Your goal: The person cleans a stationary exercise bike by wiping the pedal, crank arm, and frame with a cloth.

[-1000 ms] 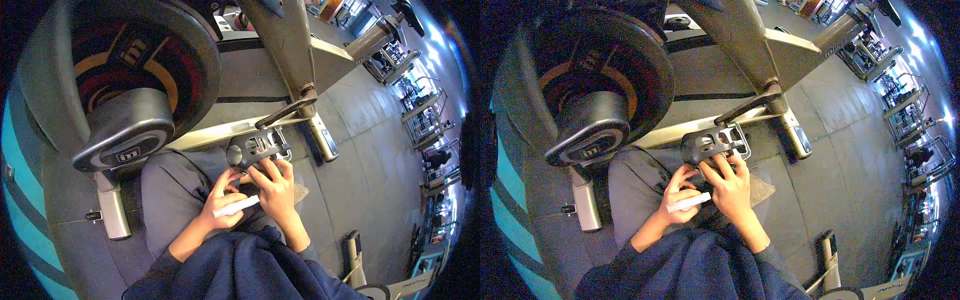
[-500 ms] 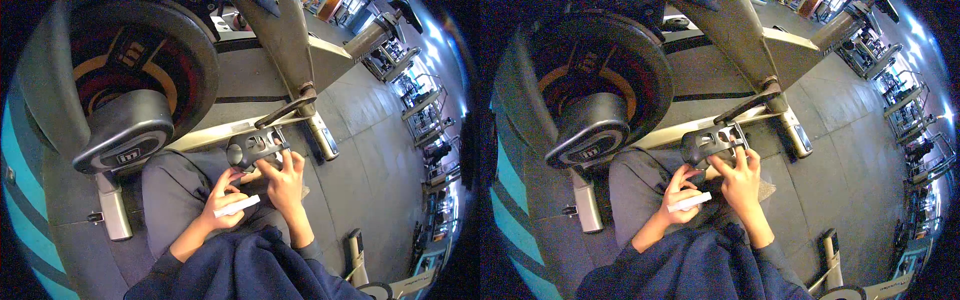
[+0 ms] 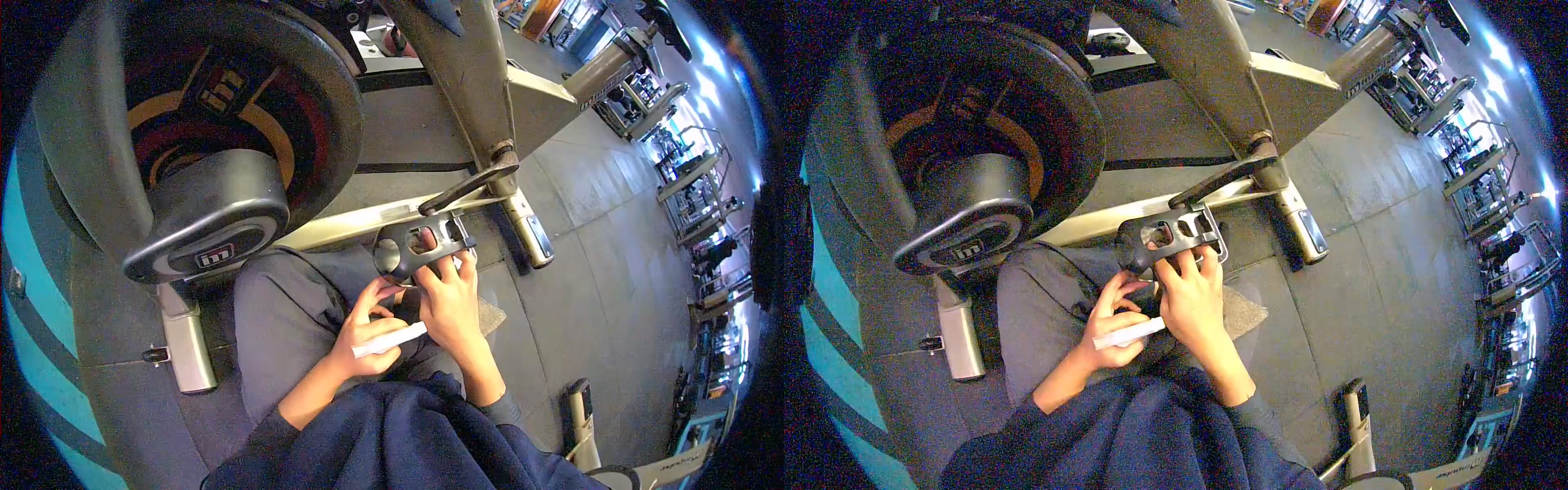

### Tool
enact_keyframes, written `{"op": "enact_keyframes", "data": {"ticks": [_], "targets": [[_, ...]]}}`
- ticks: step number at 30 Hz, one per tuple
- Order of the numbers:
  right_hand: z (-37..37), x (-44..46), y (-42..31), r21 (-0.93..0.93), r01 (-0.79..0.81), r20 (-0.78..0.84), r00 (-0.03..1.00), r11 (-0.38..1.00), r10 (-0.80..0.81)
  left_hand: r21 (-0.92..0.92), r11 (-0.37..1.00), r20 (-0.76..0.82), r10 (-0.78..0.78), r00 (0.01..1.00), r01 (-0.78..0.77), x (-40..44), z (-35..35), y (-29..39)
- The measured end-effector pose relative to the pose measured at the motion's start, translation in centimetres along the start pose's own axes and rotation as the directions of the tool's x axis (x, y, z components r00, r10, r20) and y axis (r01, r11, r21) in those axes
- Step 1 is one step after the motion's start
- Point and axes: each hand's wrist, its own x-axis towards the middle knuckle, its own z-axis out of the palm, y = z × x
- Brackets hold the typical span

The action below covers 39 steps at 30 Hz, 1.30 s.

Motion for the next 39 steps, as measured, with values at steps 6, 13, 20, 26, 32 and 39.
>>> {"op": "enact_keyframes", "data": {"ticks": [6,13,20,26,32,39], "targets": [[-0.3,1.0,-0.2,0.294,-0.104,-0.069,0.989,0.950,0.130,0.031,0.999,0.026,0.026,0.999,-0.027,0.2,-0.2,0.0],[0.7,2.0,0.4,0.370,-0.091,-0.105,0.985,0.925,0.138,0.017,1.000,0.013,-0.006,1.000,0.005,0.2,-0.2,0.1],[0.4,1.4,1.2,0.409,0.006,-0.109,0.993,0.913,0.042,0.010,0.999,0.007,-0.044,0.999,0.044,-0.1,-0.5,-0.4],[1.9,1.6,0.6,0.514,-0.070,-0.244,0.944,0.855,0.224,-0.051,0.996,-0.035,-0.081,0.996,0.079,0.1,-0.4,-0.8],[1.6,1.2,0.6,0.241,0.075,-0.042,0.997,0.968,-0.067,0.001,0.992,-0.013,-0.123,0.992,0.123,-0.5,-0.5,-1.1],[-0.8,2.0,0.5,0.083,0.137,0.074,0.987,0.987,-0.143,-0.054,0.992,-0.048,-0.119,0.992,0.116,-0.7,-0.4,-1.1]]}}
